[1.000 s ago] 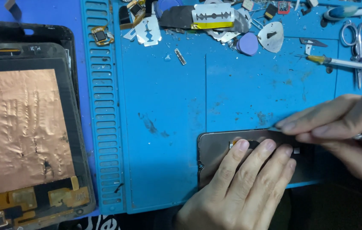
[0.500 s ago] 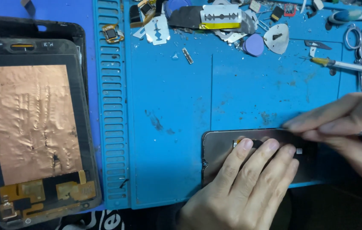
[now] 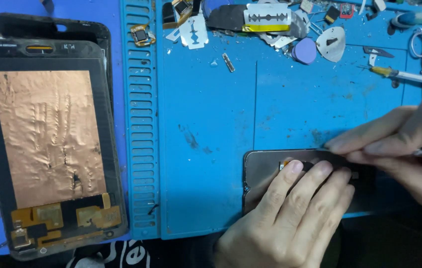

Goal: Cleaning a replacement smartphone screen and using a precision tool to scrape away excess adhesive from the edges.

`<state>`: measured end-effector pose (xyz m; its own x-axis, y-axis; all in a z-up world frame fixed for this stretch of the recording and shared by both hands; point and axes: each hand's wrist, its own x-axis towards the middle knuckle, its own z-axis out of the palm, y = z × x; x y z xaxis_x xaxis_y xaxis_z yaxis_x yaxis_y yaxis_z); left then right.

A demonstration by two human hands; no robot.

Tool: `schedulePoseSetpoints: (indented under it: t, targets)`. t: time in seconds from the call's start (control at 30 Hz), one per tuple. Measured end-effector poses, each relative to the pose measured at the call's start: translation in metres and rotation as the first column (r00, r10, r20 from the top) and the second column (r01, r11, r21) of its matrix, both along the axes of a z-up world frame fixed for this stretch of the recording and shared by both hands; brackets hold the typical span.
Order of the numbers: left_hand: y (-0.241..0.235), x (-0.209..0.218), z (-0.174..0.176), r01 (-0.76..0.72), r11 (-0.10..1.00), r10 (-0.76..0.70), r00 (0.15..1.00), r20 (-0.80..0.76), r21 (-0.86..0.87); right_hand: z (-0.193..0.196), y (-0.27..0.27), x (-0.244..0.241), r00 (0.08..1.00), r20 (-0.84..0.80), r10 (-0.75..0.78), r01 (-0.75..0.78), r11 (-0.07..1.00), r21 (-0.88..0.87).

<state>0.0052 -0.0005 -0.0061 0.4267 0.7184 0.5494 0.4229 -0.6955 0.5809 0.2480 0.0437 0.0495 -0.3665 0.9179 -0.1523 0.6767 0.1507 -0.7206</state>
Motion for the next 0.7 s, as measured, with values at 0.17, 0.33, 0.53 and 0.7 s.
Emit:
schedulePoseSetpoints:
  t: [0.17, 0.33, 0.53, 0.7]
  targets:
    - [0.001, -0.002, 0.003, 0.041, 0.999, -0.041, 0.999, 0.016, -0.015, 0.007, 0.006, -0.032, 0.998, -0.068, -0.006, 0.008, 1.000, 0.030]
    - [0.000, 0.001, -0.005, 0.024, 1.000, -0.024, 1.000, -0.009, 0.015, -0.051, -0.027, 0.072, 0.897, 0.055, -0.440, 0.430, 0.832, -0.350]
    - [0.002, 0.001, 0.005, 0.049, 0.999, -0.049, 0.999, -0.003, -0.013, 0.010, 0.011, -0.027, 0.997, -0.040, 0.069, -0.066, 0.996, 0.067]
    - [0.000, -0.002, 0.003, 0.037, 0.999, -0.037, 0.999, 0.019, -0.016, -0.018, -0.009, 0.022, 0.983, -0.099, -0.156, 0.140, 0.978, -0.154]
